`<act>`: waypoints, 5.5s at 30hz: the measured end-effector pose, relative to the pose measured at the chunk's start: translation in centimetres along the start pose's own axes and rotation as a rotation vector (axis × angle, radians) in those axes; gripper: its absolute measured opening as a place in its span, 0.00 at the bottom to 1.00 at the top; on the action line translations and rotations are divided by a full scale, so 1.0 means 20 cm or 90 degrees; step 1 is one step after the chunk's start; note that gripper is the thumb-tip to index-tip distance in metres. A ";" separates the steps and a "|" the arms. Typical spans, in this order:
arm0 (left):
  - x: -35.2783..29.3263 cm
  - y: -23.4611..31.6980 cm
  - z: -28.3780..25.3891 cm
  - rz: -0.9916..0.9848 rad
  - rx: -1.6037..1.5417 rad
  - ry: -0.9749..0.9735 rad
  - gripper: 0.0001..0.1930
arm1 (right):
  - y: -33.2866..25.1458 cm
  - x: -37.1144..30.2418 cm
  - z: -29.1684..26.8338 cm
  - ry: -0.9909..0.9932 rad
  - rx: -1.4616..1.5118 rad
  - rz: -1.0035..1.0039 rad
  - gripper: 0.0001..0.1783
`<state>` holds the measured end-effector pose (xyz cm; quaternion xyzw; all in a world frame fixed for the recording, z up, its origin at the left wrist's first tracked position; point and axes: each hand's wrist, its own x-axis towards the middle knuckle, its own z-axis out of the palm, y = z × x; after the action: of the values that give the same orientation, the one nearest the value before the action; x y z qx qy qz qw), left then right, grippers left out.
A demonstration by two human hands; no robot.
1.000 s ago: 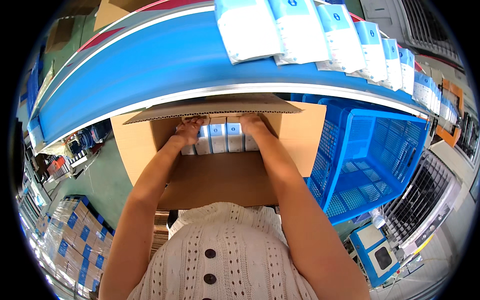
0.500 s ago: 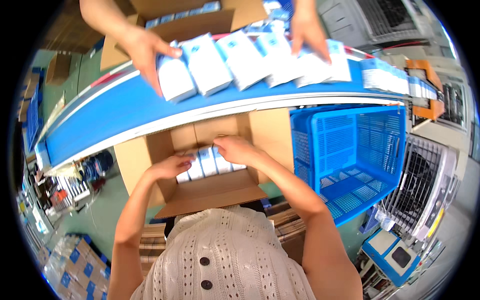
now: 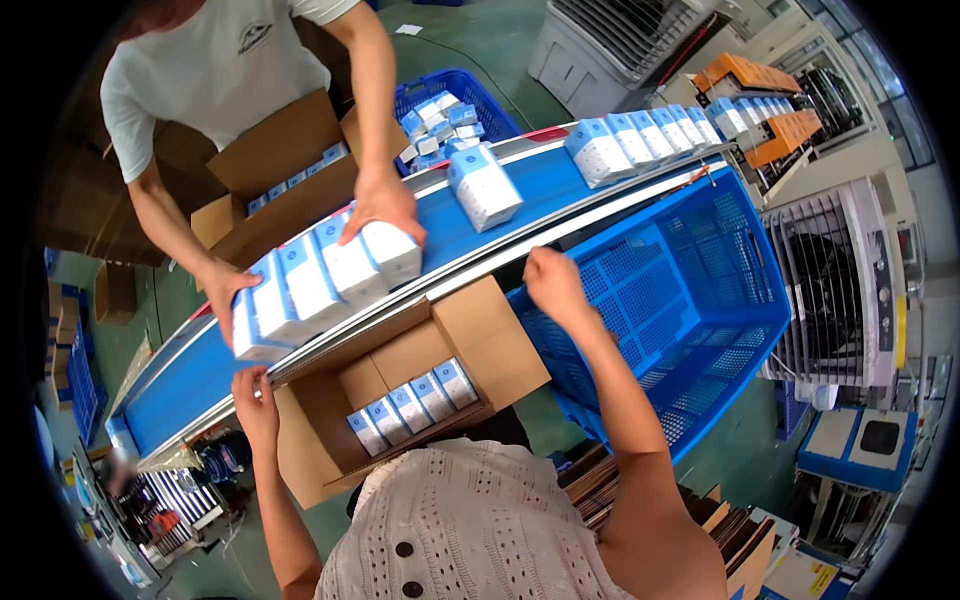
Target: The person packs small boxes into a larger cardboard shipping carton at a conveyor belt, closes the flaps by hand, and feeds the carton into a sealing machine.
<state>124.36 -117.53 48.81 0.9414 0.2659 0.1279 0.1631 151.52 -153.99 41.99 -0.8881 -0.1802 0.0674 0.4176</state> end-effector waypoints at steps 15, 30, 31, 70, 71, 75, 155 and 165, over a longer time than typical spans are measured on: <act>-0.14 0.05 0.01 -0.055 -0.095 -0.044 0.24 | 0.20 0.24 -0.26 0.279 -0.032 -0.084 0.04; -0.03 0.28 -0.09 -0.053 0.117 -0.019 0.20 | 0.88 1.03 -0.82 0.124 -0.163 0.144 0.23; 0.00 0.34 -0.08 -0.075 0.170 0.002 0.19 | 0.88 1.08 -0.82 0.097 -0.165 0.162 0.26; -0.13 0.49 -0.22 -0.150 -0.332 -0.257 0.43 | -0.55 -0.15 -0.11 -0.151 0.042 -0.003 0.29; -0.10 0.52 -0.26 -0.188 -0.320 -0.278 0.41 | -0.56 -0.14 -0.12 -0.153 0.089 0.019 0.25; -0.19 0.45 -0.32 -0.177 -0.311 -0.242 0.44 | -0.58 -0.15 0.00 -0.180 0.136 -0.019 0.22; 0.56 0.91 0.28 -0.206 -0.091 -0.075 0.36 | -0.20 0.68 -0.25 -0.147 0.015 -0.066 0.44; -0.09 1.02 -0.14 -0.103 -0.206 0.154 0.31 | -0.37 0.00 -0.48 0.011 0.292 -0.126 0.33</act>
<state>131.27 -134.30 58.82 0.8561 0.3345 0.2677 0.2891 152.17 -156.65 53.80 -0.7484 -0.2426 0.0581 0.6145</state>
